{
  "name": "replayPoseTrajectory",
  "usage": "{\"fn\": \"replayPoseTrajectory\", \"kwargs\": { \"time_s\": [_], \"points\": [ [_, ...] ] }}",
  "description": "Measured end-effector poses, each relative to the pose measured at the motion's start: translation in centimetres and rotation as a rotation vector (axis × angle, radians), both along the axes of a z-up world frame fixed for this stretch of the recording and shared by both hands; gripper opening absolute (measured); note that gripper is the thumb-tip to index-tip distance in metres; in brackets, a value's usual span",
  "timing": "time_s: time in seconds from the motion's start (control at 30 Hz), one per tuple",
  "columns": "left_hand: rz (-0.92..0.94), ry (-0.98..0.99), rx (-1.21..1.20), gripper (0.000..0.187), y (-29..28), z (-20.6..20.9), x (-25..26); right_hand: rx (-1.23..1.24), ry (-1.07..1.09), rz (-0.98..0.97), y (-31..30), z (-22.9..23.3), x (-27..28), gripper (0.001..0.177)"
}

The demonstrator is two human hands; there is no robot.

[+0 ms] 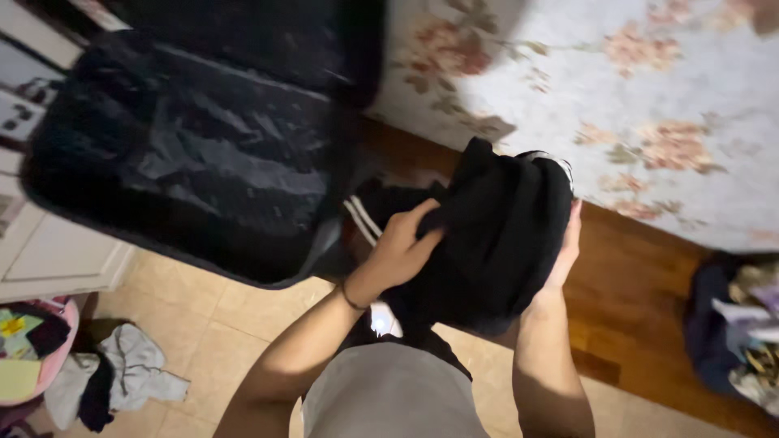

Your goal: The person takes clothes out of a suitcase and folds them on a wooden surface by hand, adding them one at a time to a stack.

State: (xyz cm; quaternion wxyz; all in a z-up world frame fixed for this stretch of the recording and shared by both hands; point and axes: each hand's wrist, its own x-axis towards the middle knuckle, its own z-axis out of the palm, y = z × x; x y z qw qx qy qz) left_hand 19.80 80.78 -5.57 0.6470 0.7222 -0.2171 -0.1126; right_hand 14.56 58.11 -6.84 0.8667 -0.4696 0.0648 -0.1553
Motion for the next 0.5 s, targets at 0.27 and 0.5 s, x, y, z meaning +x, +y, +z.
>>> {"fn": "replayPoseTrajectory", "kwargs": {
  "time_s": [0.27,0.5],
  "points": [
    [0.145,0.092,0.075,0.044,-13.6,-13.5,-2.5,-0.596,0.471,-0.241,-14.0,-9.4,-4.4,0.061],
    [0.100,-0.317,0.374,0.063,-15.8,-21.4,-6.3,-1.372,0.237,-0.130,-14.5,-16.1,-9.5,0.058]
  ]
}}
